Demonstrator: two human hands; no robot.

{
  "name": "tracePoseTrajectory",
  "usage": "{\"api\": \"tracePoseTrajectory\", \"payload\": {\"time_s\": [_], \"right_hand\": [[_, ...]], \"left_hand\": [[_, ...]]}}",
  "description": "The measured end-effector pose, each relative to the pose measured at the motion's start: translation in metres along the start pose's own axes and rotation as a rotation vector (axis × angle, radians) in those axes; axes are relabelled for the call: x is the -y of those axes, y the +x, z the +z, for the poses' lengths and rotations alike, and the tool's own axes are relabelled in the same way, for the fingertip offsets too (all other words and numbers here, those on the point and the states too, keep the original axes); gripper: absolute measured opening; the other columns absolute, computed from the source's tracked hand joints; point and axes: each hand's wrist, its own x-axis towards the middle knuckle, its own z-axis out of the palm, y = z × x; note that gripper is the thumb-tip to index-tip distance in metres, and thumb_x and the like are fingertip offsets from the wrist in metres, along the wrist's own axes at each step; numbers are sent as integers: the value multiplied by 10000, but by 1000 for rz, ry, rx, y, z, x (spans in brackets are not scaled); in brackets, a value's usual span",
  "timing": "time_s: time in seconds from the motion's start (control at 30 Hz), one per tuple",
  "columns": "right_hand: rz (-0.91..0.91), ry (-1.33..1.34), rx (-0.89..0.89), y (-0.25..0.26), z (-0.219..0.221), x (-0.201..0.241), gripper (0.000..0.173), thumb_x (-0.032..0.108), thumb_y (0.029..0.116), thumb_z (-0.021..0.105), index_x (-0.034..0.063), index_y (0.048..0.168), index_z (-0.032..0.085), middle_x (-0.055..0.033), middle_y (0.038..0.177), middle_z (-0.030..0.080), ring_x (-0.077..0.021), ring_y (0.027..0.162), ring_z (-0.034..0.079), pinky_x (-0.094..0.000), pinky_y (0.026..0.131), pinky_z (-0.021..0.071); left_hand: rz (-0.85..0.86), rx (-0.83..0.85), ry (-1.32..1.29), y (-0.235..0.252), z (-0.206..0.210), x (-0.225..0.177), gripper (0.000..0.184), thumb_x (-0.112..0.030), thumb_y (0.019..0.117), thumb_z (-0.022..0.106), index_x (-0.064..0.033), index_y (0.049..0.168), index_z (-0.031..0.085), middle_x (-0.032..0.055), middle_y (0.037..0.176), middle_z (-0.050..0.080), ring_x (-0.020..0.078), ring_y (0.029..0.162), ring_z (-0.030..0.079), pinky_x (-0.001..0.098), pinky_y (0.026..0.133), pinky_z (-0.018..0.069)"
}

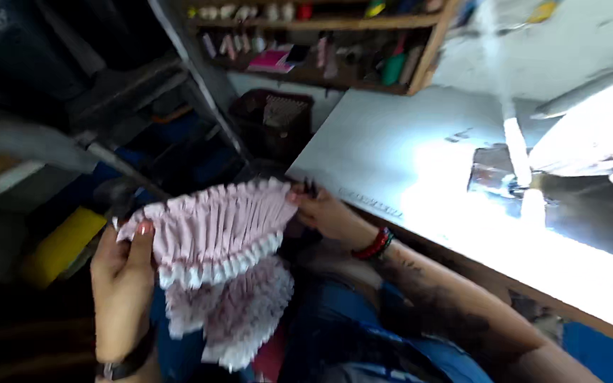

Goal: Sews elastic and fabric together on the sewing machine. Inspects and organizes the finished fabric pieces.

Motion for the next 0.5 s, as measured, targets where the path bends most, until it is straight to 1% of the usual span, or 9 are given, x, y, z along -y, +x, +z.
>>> {"api": "tracePoseTrajectory", "payload": {"time_s": [0.07,0.1,0.17,0.23,0.33,0.37,0.43,0.47,0.5], "right_hand": [[16,-2,-52,12,17,4,130,338,1033,612,211,1018,637,95,652,538,16,436,378,-142,401,341],[-4,-3,-74,21,27,6,124,327,1038,602,213,1009,639,88,638,529,8,415,350,-145,380,316],[-64,-62,-79,40,47,5,133,272,1047,592,155,1025,650,62,642,543,1,401,348,-145,364,303],[-95,-195,-39,61,68,-3,164,225,1049,586,78,1062,657,44,736,623,-8,491,495,-165,441,429],[-52,-389,29,81,97,-25,237,235,1048,592,25,1134,660,-28,858,667,-57,589,575,-232,537,511],[-25,-469,58,88,102,-38,261,245,1048,592,17,1151,665,-61,898,679,-97,633,604,-285,585,537],[32,-632,127,98,110,-73,284,253,1051,589,1,1148,677,-138,961,702,-217,778,677,-428,729,580],[57,-721,166,101,112,-99,287,254,1047,593,-2,1131,690,-169,980,710,-278,865,695,-503,811,574],[93,-831,219,102,113,-124,299,270,1044,592,5,1131,701,-191,1017,718,-328,947,705,-559,875,568]], "left_hand": [[-34,-48,-15,-6,-20,11,154,-159,1059,526,-169,1186,613,-146,873,675,-37,718,650,164,642,569],[-45,-62,-21,-9,-30,16,149,-170,1063,528,-184,1179,620,-140,875,674,-29,713,646,166,640,564],[-66,-90,-18,-18,-52,26,144,-179,1064,531,-190,1167,631,-130,879,680,-19,718,650,172,646,567],[-112,-125,12,-30,-71,37,143,-168,1061,528,-175,1164,627,-127,871,678,-16,709,650,175,637,569],[-254,-150,64,-49,-94,61,137,-144,1042,546,-104,1160,603,-106,851,681,-2,715,667,203,661,591],[-311,-144,82,-55,-98,73,161,-143,1033,560,-65,1169,599,-87,854,689,7,719,674,218,669,599],[-443,-118,184,-69,-101,106,214,-173,1027,586,-14,1169,606,-49,840,687,13,699,667,231,657,597],[-509,-74,291,-78,-101,126,259,-207,1025,602,6,1171,616,-12,838,681,34,693,657,254,659,592],[-561,4,410,-88,-100,147,314,-242,1022,614,30,1178,628,60,856,680,103,715,654,328,686,587]]}}
